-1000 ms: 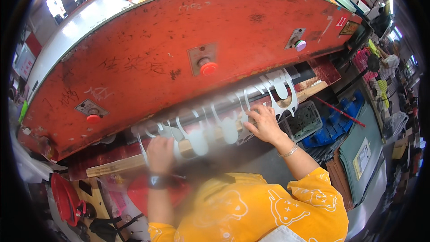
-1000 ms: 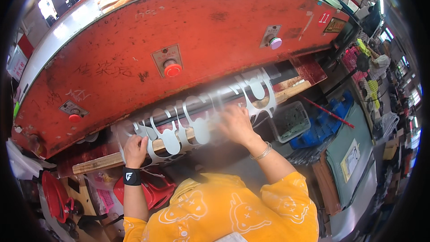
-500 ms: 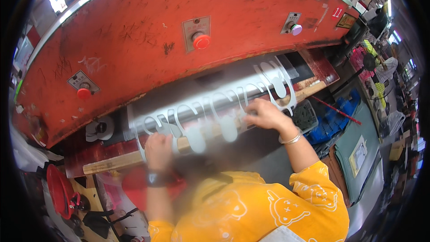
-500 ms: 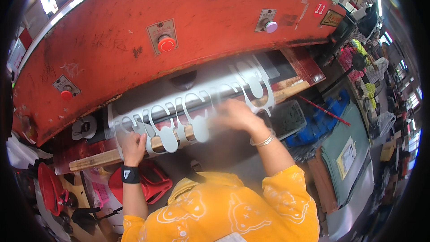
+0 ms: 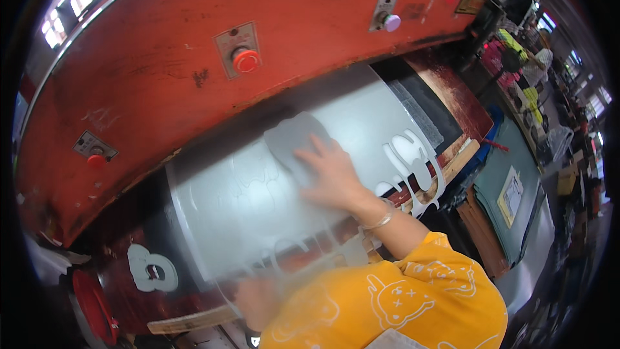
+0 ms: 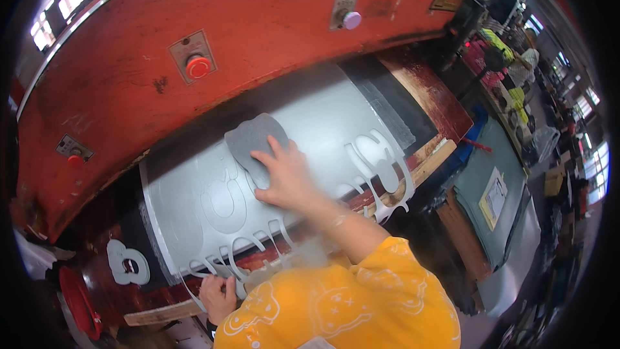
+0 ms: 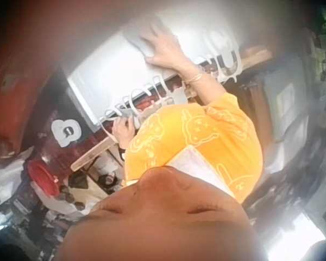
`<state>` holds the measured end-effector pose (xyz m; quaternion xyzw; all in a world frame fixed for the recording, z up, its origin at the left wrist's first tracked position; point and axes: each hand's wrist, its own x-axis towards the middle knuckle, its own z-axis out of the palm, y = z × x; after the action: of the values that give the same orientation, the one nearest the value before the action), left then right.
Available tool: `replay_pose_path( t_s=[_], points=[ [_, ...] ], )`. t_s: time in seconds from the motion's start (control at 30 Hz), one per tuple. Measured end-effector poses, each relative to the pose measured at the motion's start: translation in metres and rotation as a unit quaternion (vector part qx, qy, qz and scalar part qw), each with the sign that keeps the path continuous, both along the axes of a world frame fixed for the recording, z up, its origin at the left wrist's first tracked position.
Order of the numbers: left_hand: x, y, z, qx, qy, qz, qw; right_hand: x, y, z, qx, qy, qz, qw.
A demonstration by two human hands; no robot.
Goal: The person repeatedly feeds a white sheet with cut-out shapes into a red industrial machine, then removes and stacks the finished pieces. The person uses both hands to align the sheet, press a button, and collect the output.
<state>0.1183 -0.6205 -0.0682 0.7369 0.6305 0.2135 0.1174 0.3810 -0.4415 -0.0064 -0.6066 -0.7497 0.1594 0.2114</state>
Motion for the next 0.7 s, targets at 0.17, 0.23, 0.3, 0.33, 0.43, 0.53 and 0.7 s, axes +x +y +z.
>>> replay_pose_path(
  t_s=[0.17, 0.23, 0.3, 0.33, 0.43, 0.53, 0.7],
  points=[
    [0.0, -0.031, -0.002, -0.024, -0.13, -0.006, 0.991, 0.07, -0.037, 0.017, -0.05, 0.31, 0.003, 0.949],
    [-0.001, -0.038, 0.0, -0.022, -0.132, -0.018, 0.991, 0.083, -0.045, 0.016, -0.048, 0.317, -0.036, 0.946],
    [-0.001, -0.043, 0.001, -0.022, -0.15, -0.022, 0.988, 0.087, -0.05, 0.012, 0.012, 0.207, -0.071, 0.976],
    [0.0, -0.045, 0.002, -0.026, -0.146, -0.019, 0.989, 0.088, -0.051, 0.009, 0.031, 0.144, -0.085, 0.985],
    [0.003, -0.045, 0.003, -0.019, -0.142, -0.008, 0.99, 0.082, -0.05, 0.0, 0.074, -0.015, -0.115, 0.99],
    [0.005, -0.041, 0.004, 0.0, -0.153, -0.002, 0.988, 0.075, -0.048, -0.006, 0.089, -0.059, -0.123, 0.987],
    [0.006, -0.031, 0.01, -0.009, -0.177, -0.006, 0.984, 0.069, -0.037, -0.005, 0.097, -0.065, -0.141, 0.983]
  ],
)
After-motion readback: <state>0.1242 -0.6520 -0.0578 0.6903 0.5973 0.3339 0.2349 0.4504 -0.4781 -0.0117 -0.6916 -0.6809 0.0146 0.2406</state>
